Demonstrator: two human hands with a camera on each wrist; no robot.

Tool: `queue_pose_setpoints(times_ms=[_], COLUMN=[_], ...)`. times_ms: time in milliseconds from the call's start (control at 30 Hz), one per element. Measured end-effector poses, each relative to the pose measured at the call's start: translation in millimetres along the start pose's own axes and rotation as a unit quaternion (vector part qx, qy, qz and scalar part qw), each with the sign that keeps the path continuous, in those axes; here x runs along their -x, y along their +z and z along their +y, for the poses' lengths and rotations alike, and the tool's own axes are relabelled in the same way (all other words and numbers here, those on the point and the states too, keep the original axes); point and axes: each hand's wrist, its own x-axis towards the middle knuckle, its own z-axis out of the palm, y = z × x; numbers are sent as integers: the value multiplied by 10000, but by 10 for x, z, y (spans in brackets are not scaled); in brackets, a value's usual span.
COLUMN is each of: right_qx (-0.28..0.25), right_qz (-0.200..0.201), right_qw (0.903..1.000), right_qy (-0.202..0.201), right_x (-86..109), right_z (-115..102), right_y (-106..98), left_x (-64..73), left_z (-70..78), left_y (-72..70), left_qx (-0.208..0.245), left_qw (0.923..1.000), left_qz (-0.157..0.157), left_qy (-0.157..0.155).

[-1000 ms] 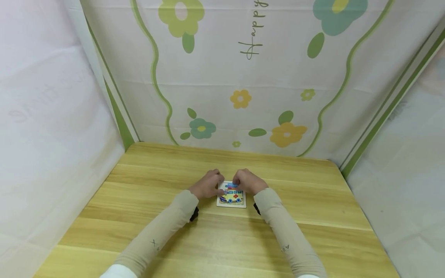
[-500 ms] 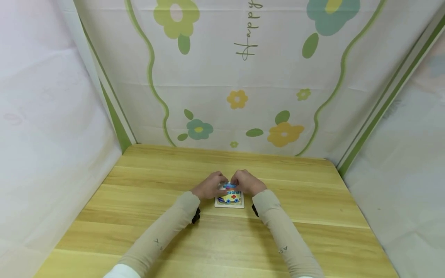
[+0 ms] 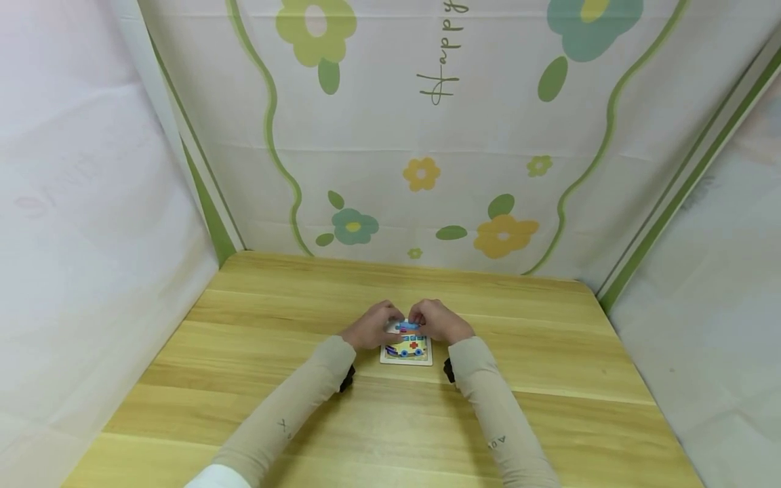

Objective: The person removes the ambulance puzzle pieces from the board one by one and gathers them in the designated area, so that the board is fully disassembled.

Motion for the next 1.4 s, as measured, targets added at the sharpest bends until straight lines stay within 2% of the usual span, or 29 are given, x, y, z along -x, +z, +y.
queue_pose_setpoints(times_ms=[267,533,1033,1400], right_qx=[-155,-469,-788,-462], right_qz=[-140,16,236,312], right_qw=[9996,9984,9965,9983], right_qy=[183,319,181,-152], right_x=[-15,12,51,82], right_z=[-38,-16,52,27], right_y=[-22,-34,33,67], left_x=[-2,-7,-1,-16], left_z=[22,28,15,6], left_y=[-12,-15,10,31], left_qx=[-77,-163,-90,-82], left_qw=[10000,9998,9999,9998], left_qz=[-8,-20,49,47], left_qy=[-41,-135,-83,-148])
